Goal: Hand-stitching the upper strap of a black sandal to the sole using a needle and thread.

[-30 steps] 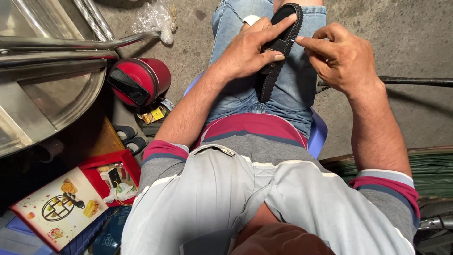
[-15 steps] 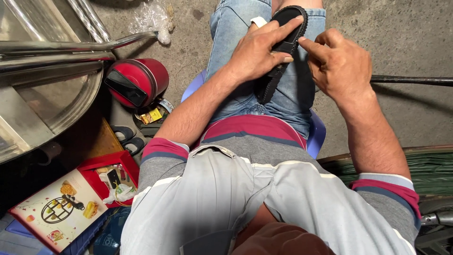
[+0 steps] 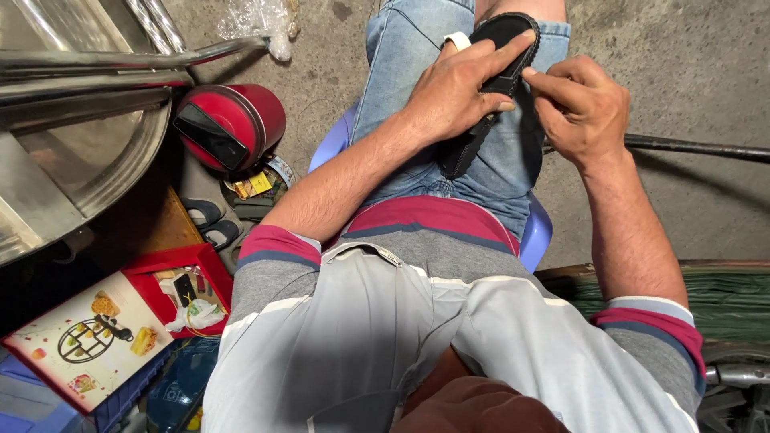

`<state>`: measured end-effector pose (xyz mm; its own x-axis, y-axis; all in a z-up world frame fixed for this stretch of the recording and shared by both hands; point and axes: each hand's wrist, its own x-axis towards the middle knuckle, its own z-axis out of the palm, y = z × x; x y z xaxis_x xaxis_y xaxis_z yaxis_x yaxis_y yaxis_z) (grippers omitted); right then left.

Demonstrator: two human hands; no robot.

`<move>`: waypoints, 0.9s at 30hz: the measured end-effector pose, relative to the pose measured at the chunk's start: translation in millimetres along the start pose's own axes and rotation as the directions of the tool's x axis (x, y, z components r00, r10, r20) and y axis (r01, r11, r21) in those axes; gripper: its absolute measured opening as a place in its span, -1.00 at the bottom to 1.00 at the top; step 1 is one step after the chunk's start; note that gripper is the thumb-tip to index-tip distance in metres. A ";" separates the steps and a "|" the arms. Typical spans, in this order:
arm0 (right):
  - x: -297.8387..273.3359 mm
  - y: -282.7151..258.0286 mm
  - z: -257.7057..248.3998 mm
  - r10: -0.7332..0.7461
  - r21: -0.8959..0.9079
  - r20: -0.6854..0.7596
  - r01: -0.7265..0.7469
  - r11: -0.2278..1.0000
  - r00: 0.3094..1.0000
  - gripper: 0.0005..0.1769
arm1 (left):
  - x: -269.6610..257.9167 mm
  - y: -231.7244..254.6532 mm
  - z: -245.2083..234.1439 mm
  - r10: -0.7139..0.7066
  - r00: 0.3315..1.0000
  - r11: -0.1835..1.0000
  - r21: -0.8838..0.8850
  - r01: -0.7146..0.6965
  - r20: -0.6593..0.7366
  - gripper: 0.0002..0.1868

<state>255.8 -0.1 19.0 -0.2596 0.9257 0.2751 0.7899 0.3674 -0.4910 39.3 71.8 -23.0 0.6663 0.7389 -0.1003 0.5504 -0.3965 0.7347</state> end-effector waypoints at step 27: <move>-39.3 -75.7 -14.3 -0.198 0.099 0.412 0.172 0.980 0.889 -0.71 | -104.7 2.6 -86.2 -0.049 0.923 0.916 -0.386 -0.111 -0.381 -0.70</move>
<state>214.2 -65.6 57.2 -0.6163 0.7875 0.0008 0.6747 0.5285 -0.5152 -72.3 40.3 47.3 0.3968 0.9091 0.1269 0.2359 -0.2346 0.9430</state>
